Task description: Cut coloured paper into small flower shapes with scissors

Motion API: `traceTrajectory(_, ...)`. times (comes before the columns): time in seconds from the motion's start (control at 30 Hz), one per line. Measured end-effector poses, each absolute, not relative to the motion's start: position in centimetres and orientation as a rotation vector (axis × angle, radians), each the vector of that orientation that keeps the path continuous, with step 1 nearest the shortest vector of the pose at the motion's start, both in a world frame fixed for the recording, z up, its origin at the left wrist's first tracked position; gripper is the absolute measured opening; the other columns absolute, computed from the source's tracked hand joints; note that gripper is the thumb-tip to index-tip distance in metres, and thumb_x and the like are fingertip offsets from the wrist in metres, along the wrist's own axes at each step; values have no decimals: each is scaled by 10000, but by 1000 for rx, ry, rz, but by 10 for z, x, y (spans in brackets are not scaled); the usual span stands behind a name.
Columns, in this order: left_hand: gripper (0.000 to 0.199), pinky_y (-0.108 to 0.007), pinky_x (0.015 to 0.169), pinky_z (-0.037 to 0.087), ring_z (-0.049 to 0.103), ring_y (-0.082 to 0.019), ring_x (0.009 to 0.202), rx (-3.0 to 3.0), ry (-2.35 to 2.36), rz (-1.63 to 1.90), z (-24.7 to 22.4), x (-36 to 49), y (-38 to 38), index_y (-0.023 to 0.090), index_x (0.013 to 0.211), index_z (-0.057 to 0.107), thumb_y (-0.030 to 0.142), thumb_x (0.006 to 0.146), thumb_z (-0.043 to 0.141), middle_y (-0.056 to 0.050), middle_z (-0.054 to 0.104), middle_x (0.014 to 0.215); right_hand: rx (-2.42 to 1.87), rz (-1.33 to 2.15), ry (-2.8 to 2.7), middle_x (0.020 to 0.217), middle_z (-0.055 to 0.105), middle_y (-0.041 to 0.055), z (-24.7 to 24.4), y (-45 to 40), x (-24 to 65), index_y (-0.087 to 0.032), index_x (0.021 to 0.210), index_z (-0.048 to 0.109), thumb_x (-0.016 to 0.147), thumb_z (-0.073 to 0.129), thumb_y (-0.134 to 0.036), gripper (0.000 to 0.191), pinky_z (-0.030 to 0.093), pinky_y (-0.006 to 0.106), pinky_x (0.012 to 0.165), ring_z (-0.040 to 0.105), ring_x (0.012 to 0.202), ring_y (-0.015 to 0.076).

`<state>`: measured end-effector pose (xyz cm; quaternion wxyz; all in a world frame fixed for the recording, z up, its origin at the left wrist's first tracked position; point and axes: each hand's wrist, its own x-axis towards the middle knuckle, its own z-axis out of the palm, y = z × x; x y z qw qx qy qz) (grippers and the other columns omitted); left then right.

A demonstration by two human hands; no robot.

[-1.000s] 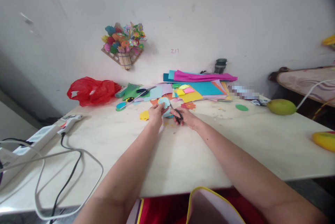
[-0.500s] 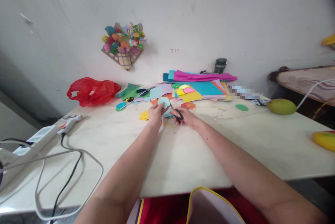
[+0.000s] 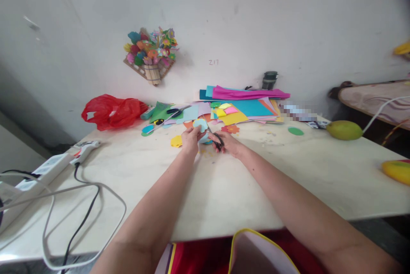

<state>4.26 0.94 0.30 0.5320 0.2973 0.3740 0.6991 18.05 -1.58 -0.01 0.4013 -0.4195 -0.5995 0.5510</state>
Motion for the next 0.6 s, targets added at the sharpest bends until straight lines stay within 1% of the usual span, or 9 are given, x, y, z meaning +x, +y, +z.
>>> traceTrajectory(0.2,157,-262,635,534,558,-93,500,710,871,1674,1,42,11,139,552,536,139,559,693,17,547,506,-1099,1390,-1502,515,537,-25,3,-18,179,-151,762,553,718,643,-521,383,243,142,293,486,381,55)
traceTrajectory(0.4,213,-253,633,533,509,-69,456,745,883,1679,-3,40,13,150,523,505,175,543,716,57,466,454,-1101,1386,-1510,524,530,-30,3,-17,180,-154,753,547,723,644,-504,364,242,146,290,482,375,52)
traceTrajectory(0.6,228,-279,660,539,547,-85,484,744,869,1668,-3,39,13,139,527,500,181,538,724,49,480,477,-1104,1390,-1517,517,518,-35,3,-16,180,-155,736,539,714,654,-507,370,234,150,283,468,370,49)
